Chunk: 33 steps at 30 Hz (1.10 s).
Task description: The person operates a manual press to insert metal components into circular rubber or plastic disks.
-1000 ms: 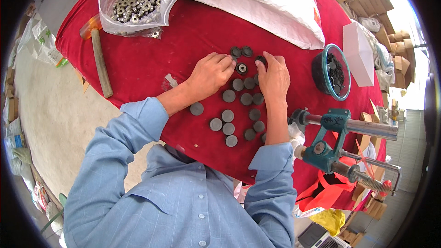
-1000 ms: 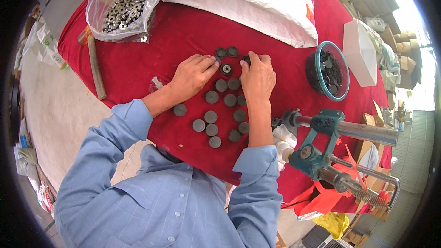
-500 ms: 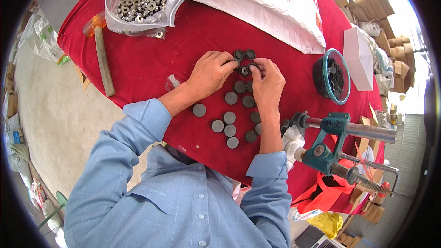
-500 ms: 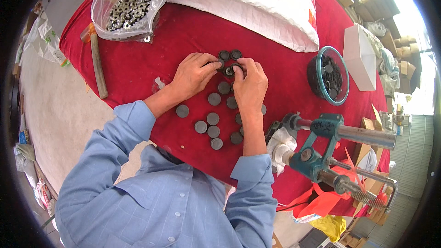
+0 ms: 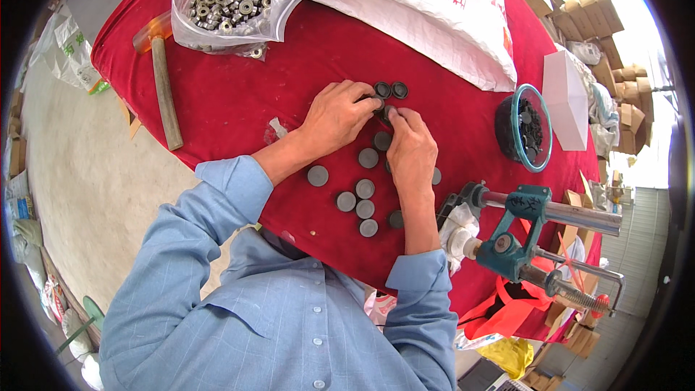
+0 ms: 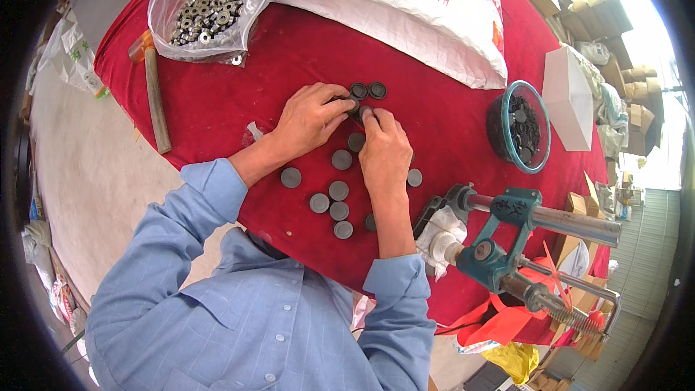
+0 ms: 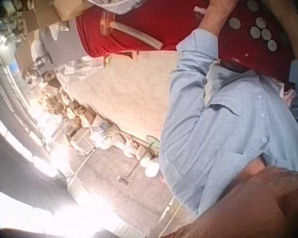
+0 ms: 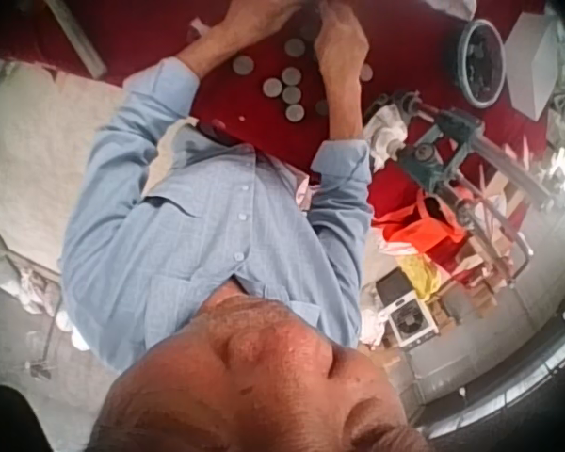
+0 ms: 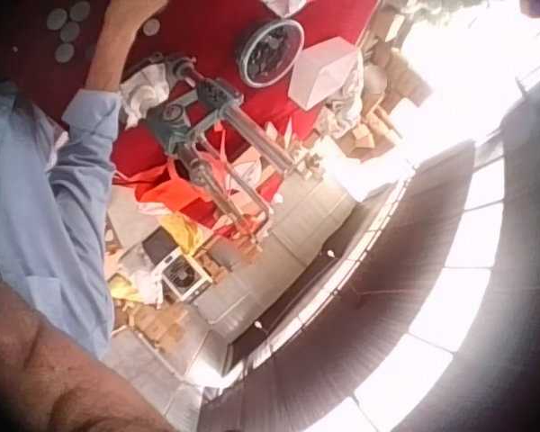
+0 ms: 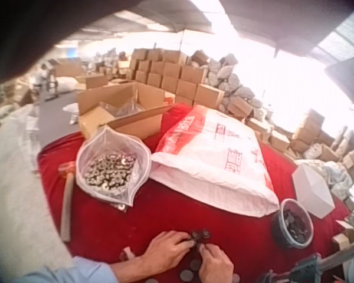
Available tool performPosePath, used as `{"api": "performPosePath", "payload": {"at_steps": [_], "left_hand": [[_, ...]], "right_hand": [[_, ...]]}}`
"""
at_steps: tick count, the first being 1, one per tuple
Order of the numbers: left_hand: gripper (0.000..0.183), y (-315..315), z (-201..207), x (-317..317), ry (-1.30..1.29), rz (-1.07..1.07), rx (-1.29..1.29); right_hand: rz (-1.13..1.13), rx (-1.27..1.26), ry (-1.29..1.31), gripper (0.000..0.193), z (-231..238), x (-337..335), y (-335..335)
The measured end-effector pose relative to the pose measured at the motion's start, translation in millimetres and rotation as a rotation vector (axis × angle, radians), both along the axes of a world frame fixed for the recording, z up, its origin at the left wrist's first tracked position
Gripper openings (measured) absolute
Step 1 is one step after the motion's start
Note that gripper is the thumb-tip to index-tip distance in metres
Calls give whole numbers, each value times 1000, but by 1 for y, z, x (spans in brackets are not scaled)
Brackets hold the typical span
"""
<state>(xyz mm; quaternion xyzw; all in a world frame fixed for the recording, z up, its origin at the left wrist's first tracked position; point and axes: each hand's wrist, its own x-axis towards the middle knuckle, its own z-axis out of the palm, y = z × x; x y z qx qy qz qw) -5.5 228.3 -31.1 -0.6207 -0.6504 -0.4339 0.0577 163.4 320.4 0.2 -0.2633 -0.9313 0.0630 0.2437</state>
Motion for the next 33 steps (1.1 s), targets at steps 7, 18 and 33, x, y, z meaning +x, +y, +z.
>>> {"api": "performPosePath", "payload": {"at_steps": [7,18,33], "left_hand": [[29,1,0,1,-9,14,-14],[26,1,5,0,-59,38,-42],[32,4,8,-1,-98,28,-95]], "right_hand": [[43,255,-161,34,14,1,-3],[14,-163,-146,39,22,-31,65],[25,-324,-210,30,27,-52,52]]}}
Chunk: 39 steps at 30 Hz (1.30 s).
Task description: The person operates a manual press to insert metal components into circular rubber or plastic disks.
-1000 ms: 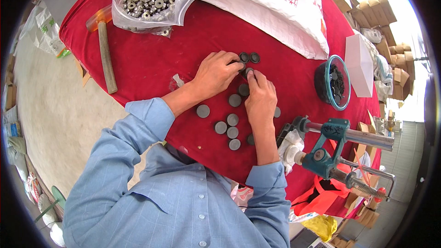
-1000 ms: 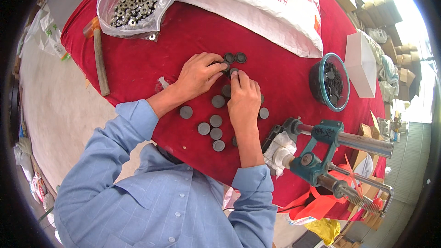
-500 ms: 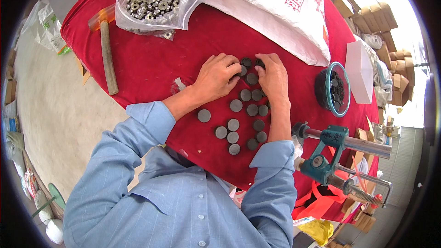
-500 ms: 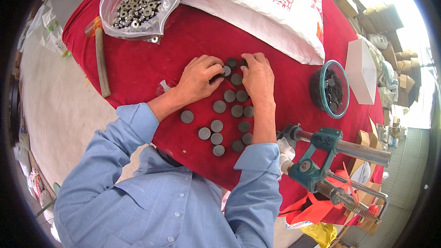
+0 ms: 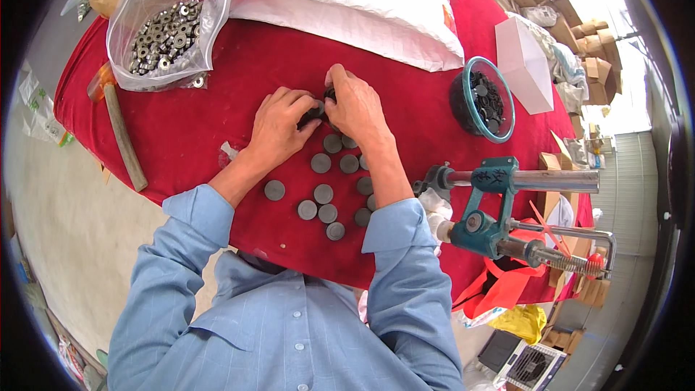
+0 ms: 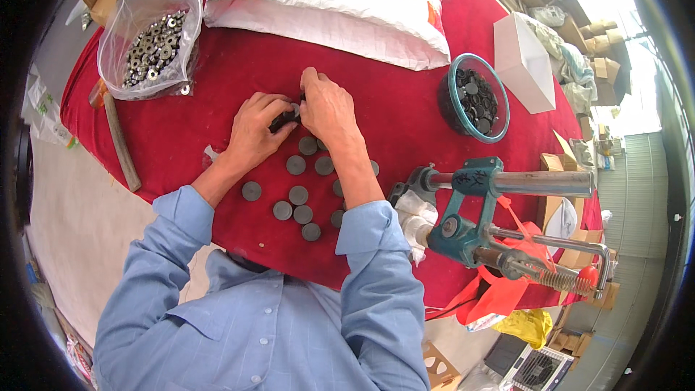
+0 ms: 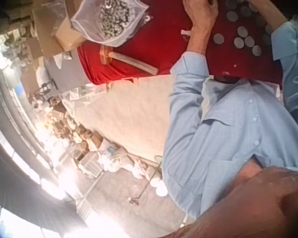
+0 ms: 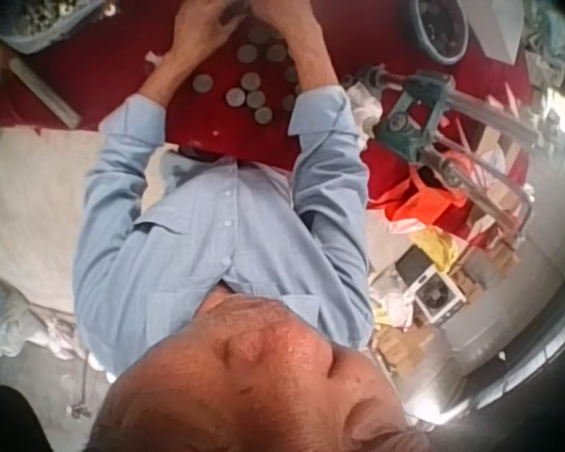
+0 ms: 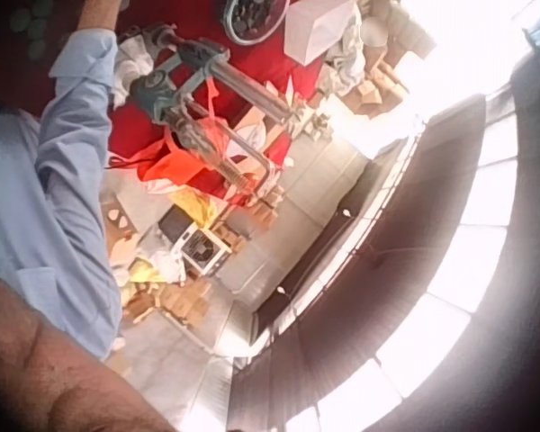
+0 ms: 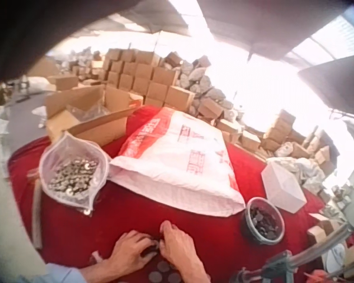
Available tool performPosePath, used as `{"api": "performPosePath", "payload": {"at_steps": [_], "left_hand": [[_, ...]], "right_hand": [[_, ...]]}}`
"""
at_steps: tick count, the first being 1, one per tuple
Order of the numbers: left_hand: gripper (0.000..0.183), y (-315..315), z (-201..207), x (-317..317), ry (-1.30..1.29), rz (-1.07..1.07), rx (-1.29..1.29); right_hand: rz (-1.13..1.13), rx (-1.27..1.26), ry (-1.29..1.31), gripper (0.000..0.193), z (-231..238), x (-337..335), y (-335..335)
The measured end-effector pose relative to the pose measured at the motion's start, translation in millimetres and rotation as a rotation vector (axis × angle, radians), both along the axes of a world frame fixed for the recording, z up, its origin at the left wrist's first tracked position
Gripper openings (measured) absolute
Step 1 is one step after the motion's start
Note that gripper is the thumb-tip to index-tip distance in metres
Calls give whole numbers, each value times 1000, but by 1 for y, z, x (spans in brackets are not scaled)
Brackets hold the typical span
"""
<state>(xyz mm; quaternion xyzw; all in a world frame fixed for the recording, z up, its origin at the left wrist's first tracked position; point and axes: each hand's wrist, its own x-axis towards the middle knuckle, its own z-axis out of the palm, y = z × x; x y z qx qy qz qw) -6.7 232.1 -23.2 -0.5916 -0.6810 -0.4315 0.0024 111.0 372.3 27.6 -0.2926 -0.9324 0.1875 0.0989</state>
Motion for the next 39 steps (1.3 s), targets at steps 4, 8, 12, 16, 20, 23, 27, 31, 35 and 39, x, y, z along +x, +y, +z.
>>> {"api": "performPosePath", "payload": {"at_steps": [4,8,12,16,20,23,27,31,35,39], "left_hand": [[33,0,-1,-1,-17,-13,-7],[32,-5,-8,-4,-43,3,-13],[33,7,1,6,-42,-56,71],[34,2,-1,4,-73,20,-17],[36,-4,-5,-6,-65,11,10],[32,1,-1,0,0,-6,33],[29,4,-4,-3,-39,37,49],[25,-1,-4,0,-12,40,11],[28,2,-4,2,0,42,29],[30,2,-11,-5,-59,22,39]], "right_hand": [[-195,-271,345,31,-1,21,8],[-447,-327,686,23,29,59,47],[-643,-586,1503,26,62,140,135],[-718,-1025,1653,28,48,124,110],[-439,-765,654,34,38,48,4],[-340,-280,438,35,12,30,-3],[-411,-172,323,29,12,34,16],[-273,-145,138,36,7,31,0],[-163,-15,123,27,-15,23,-10],[-104,-188,167,19,-2,14,-24]]}}
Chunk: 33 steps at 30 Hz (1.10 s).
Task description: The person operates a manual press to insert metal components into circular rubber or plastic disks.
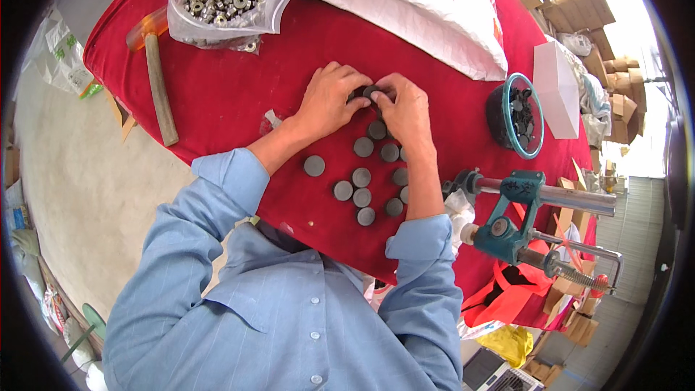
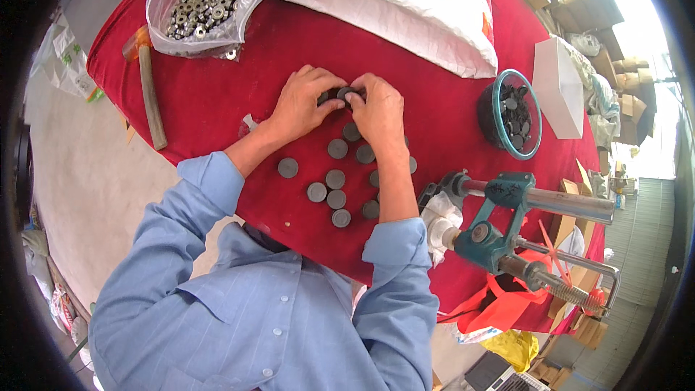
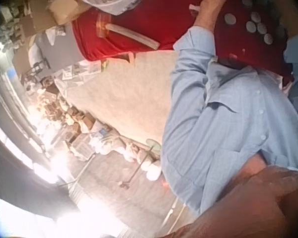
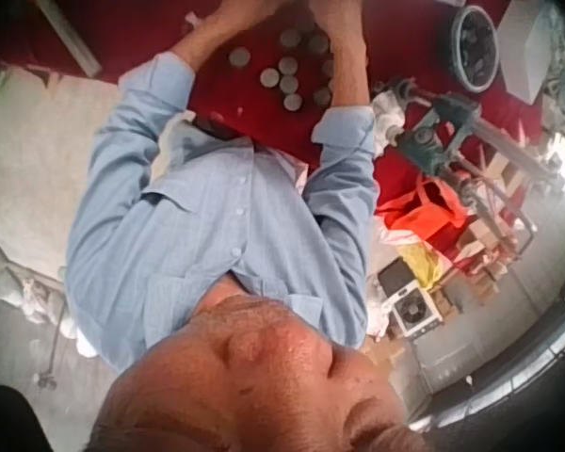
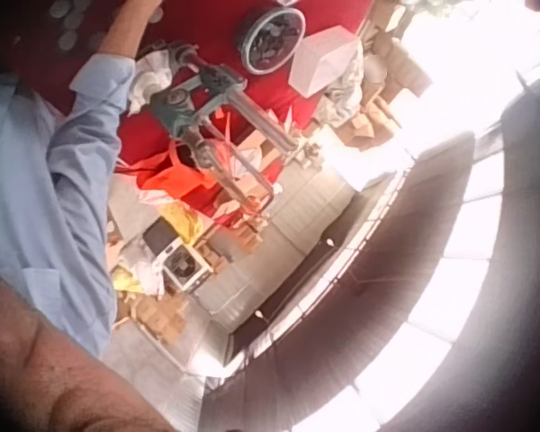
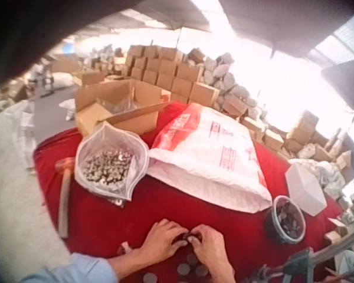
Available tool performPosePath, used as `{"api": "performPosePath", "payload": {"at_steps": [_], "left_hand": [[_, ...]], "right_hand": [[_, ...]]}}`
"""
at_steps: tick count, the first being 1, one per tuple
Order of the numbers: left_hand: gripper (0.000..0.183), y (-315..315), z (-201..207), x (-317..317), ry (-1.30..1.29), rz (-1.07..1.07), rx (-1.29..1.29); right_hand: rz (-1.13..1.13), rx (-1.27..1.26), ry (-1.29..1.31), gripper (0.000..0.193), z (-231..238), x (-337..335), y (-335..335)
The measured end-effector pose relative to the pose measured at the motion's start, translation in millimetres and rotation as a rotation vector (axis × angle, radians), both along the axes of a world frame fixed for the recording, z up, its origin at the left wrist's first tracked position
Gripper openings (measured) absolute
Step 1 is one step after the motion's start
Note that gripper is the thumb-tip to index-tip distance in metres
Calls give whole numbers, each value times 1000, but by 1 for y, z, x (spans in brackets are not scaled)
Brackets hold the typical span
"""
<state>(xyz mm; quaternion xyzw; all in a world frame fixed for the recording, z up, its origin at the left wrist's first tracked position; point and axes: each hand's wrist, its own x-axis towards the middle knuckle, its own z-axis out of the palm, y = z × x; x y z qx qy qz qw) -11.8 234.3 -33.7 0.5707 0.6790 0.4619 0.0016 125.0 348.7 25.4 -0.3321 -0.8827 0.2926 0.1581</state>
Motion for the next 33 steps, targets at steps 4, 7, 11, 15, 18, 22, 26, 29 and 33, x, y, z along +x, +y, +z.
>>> {"api": "performPosePath", "payload": {"at_steps": [4,7,11,15,18,22,26,29,33], "left_hand": [[30,0,6,-5,-93,-31,-78],[31,5,1,-6,-43,-38,-14],[28,5,0,-7,-66,-43,-45],[29,1,9,-8,-162,-84,-110],[28,0,17,-6,-258,-127,-51],[31,-8,39,-2,-230,-226,187],[37,-22,54,2,-257,-327,267],[37,-25,56,5,-240,-395,244],[39,-32,63,7,-207,-439,272]], "right_hand": [[14,-154,73,21,8,-1,-5],[53,-116,98,25,4,1,-4],[103,-29,104,31,1,5,-4],[146,86,86,33,-7,14,-2],[122,132,167,30,-1,20,-8],[105,253,303,26,17,28,-25],[121,344,382,24,33,38,-44],[118,377,402,25,36,50,-53],[127,480,472,33,45,60,-66]]}}
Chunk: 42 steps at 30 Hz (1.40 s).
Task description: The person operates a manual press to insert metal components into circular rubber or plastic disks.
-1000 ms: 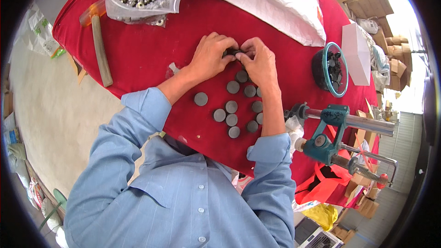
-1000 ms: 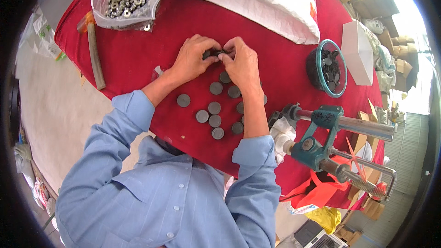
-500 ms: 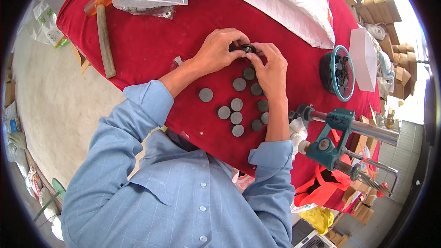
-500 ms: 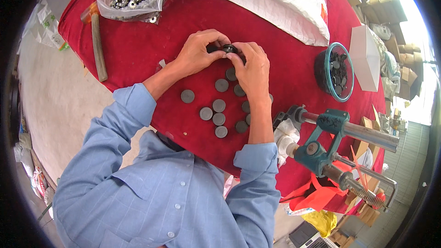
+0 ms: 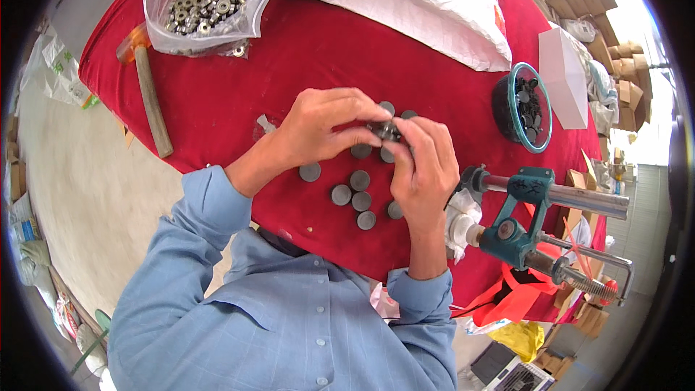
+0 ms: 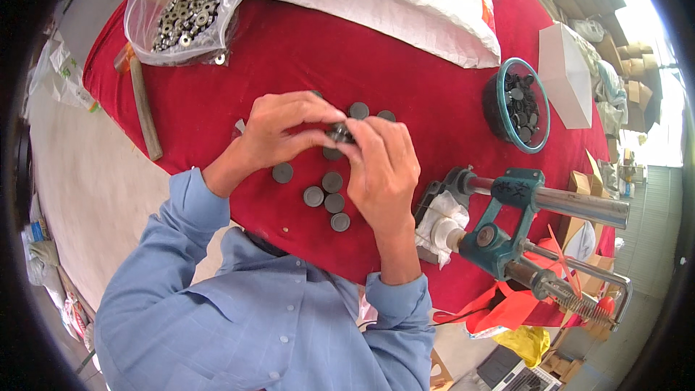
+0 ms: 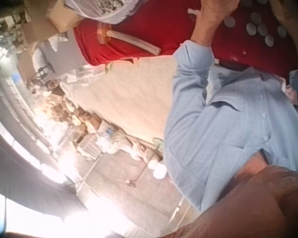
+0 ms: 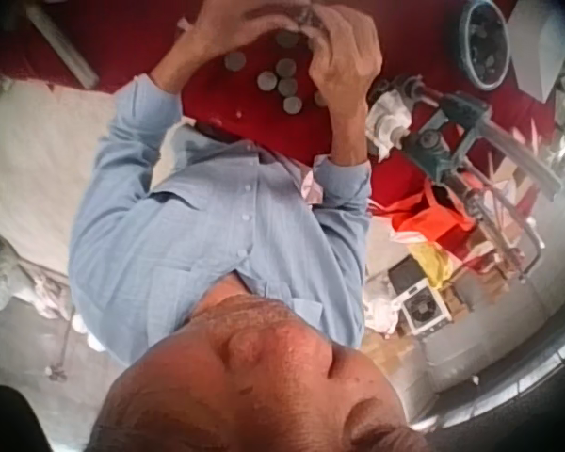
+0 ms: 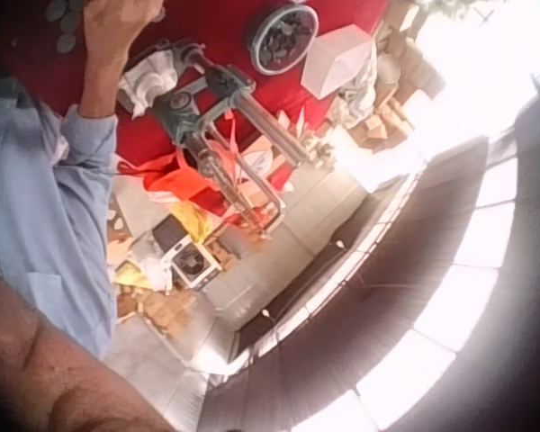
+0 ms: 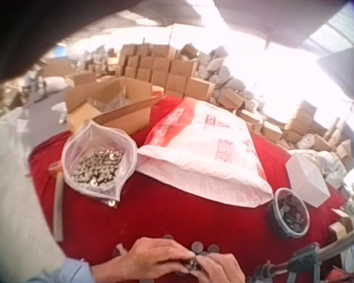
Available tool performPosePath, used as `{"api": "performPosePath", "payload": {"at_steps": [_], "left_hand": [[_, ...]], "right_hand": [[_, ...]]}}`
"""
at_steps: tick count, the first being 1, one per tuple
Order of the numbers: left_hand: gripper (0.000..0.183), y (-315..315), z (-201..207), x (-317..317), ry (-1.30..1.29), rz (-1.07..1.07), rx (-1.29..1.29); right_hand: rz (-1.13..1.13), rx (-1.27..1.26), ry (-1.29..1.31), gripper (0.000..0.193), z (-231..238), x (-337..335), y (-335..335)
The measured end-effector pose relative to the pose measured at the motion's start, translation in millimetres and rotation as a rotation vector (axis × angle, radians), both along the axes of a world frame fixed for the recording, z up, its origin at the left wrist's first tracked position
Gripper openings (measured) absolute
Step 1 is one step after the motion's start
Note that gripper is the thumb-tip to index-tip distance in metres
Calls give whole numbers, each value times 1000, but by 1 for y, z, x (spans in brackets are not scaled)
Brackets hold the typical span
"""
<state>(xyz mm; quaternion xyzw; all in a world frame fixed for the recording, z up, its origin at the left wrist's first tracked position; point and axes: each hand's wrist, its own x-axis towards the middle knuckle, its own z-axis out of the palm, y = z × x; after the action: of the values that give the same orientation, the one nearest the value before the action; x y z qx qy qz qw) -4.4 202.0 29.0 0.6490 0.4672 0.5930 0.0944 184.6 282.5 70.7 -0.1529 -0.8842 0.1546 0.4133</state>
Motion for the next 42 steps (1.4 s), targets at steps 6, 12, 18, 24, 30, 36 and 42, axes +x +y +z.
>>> {"api": "performPosePath", "payload": {"at_steps": [6,12,18,24,30,36,42], "left_hand": [[34,-36,29,20,46,5,111],[31,-76,35,46,-10,-8,39],[24,-116,30,77,-361,10,-551],[20,-155,-5,44,28,462,-555],[82,-155,-36,30,451,526,-740],[126,-99,-37,52,590,421,-682],[129,-43,-51,41,615,422,-564]], "right_hand": [[21,41,44,37,26,18,-37],[35,-168,52,36,24,41,-72],[-34,-745,-94,36,-8,62,-115],[-391,-437,-192,68,-35,109,-121],[-440,-350,-422,101,-63,112,-102],[-443,-238,-450,104,-89,70,-69],[-320,-309,-161,84,-94,49,-35]]}}
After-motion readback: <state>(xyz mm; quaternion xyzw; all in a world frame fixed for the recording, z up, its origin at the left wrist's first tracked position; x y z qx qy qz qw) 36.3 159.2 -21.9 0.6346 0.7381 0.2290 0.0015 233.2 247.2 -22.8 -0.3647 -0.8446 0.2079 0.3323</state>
